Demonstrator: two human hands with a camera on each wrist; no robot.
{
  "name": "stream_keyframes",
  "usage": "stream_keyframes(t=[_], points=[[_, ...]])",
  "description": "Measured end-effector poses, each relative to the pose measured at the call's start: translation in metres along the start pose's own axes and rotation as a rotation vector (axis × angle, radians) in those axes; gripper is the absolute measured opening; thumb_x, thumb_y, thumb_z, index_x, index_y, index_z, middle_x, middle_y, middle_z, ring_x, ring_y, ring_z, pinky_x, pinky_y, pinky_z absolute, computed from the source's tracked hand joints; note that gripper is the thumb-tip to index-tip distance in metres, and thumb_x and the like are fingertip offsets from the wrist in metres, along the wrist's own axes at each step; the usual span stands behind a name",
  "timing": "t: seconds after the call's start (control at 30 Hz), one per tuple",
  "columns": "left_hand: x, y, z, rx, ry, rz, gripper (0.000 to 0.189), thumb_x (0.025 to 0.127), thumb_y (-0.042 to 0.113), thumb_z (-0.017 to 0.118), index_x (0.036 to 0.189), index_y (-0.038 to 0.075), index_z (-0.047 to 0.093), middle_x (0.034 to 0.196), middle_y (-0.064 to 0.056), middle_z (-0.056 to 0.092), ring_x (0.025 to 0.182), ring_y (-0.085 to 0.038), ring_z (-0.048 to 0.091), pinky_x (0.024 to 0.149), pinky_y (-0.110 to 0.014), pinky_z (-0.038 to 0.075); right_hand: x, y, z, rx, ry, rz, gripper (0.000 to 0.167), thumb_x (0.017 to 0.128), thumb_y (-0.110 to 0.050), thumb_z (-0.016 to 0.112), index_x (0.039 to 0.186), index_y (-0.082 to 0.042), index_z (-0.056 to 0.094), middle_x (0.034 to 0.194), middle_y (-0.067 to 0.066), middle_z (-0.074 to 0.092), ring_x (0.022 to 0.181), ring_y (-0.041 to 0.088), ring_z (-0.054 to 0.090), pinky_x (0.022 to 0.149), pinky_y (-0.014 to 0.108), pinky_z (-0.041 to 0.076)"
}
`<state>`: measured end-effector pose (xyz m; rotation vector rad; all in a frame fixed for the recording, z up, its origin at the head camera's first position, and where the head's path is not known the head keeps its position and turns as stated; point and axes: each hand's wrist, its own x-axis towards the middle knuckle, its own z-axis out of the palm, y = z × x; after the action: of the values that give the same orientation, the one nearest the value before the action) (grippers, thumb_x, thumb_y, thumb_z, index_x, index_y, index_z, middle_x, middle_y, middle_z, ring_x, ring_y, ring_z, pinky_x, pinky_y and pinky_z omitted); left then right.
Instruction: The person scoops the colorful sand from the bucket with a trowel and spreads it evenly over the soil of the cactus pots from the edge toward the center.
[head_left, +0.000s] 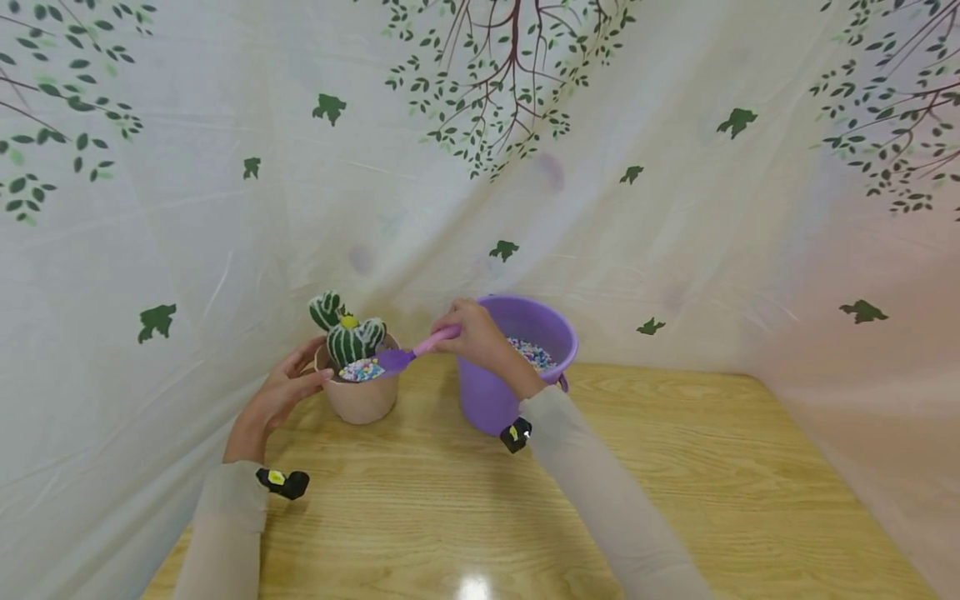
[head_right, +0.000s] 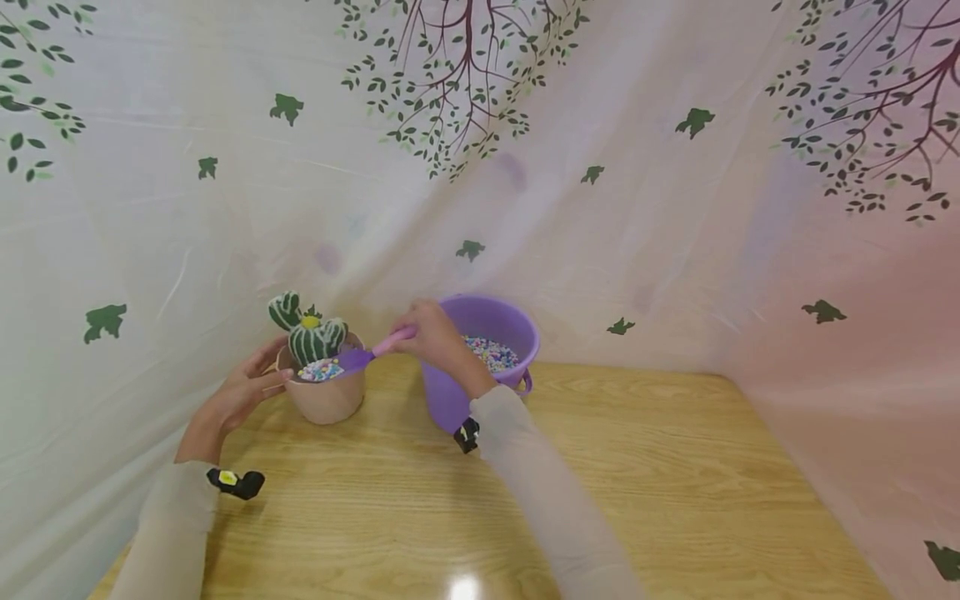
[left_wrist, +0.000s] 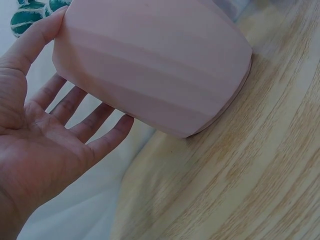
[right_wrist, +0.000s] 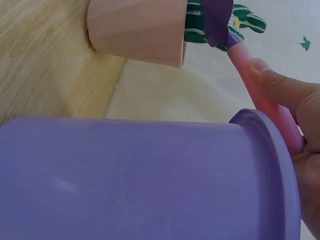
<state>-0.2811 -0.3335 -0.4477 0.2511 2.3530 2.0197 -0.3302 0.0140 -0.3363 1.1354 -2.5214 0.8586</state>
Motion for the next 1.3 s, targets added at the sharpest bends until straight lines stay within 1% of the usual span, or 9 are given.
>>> stream_keyframes(t=[0.17,0.37,0.53,0.77,0.93,1.17,1.3], points=[[-0.0007,-0.0002,0.0003,-0.003,-0.001,0.005,0.080,0.103,0.018,0.062,0.165,0.015,0.012,0.172,-0.017,-0.001,0.154,-0.046,0.016,0.090,-0.010,0.051,0.0018,-0.0027,-0.0017,0.009,-0.022,-0.006,0.024,0.082,-0.022,0.086,0.099,-0.006,0.082,0.081,0.005,0.057,0.080,0.015,0.044,0.073,0.023,0.037],[0.0001,-0.0015,0.0001,-0.001,0.000,-0.003,0.080,0.103,0.019,0.062,0.165,0.015,0.012,0.172,-0.017,0.000,0.153,-0.045,0.019,0.090,-0.010,0.051,0.0021,-0.0007,0.0001,0.034,-0.042,0.013,0.025,0.082,-0.019,0.086,0.101,-0.004,0.081,0.081,0.005,0.057,0.077,0.014,0.045,0.072,0.022,0.039],[0.0012,-0.0028,-0.0006,0.005,0.002,-0.012,0.081,0.102,0.020,0.063,0.165,0.015,0.012,0.172,-0.016,0.000,0.153,-0.045,0.018,0.089,-0.009,0.051,0.0028,-0.0005,0.0016,0.048,-0.051,0.020,0.024,0.082,-0.017,0.086,0.101,-0.003,0.081,0.082,0.006,0.059,0.077,0.014,0.046,0.071,0.022,0.040],[0.0025,-0.0031,-0.0006,-0.010,0.003,-0.001,0.080,0.102,0.018,0.062,0.165,0.014,0.012,0.172,-0.017,0.001,0.152,-0.044,0.020,0.089,-0.010,0.051,0.0057,-0.0002,0.0023,0.050,-0.062,0.028,0.025,0.083,-0.015,0.085,0.103,-0.001,0.080,0.086,0.009,0.063,0.078,0.015,0.048,0.072,0.023,0.042],[0.0023,-0.0035,0.0000,-0.011,0.003,0.004,0.080,0.102,0.018,0.062,0.165,0.014,0.012,0.172,-0.017,0.001,0.152,-0.045,0.019,0.090,-0.010,0.051,0.0071,0.0001,0.0022,0.052,-0.054,0.022,0.023,0.083,-0.013,0.084,0.102,-0.001,0.081,0.087,0.010,0.065,0.079,0.016,0.050,0.073,0.024,0.044],[0.0020,-0.0026,0.0003,-0.014,0.005,0.006,0.080,0.102,0.018,0.062,0.165,0.014,0.013,0.172,-0.016,0.001,0.153,-0.045,0.018,0.090,-0.010,0.051,0.0067,0.0017,0.0021,0.068,-0.058,0.018,0.026,0.084,-0.018,0.085,0.103,-0.001,0.080,0.088,0.010,0.065,0.081,0.017,0.051,0.074,0.025,0.045],[0.0014,-0.0028,0.0007,-0.004,0.002,0.010,0.079,0.103,0.018,0.061,0.165,0.014,0.013,0.172,-0.018,0.002,0.149,-0.042,0.027,0.091,-0.010,0.051,0.0067,0.0023,0.0020,0.057,-0.054,0.011,0.024,0.083,-0.017,0.085,0.102,-0.002,0.081,0.086,0.009,0.064,0.080,0.016,0.050,0.073,0.025,0.044]])
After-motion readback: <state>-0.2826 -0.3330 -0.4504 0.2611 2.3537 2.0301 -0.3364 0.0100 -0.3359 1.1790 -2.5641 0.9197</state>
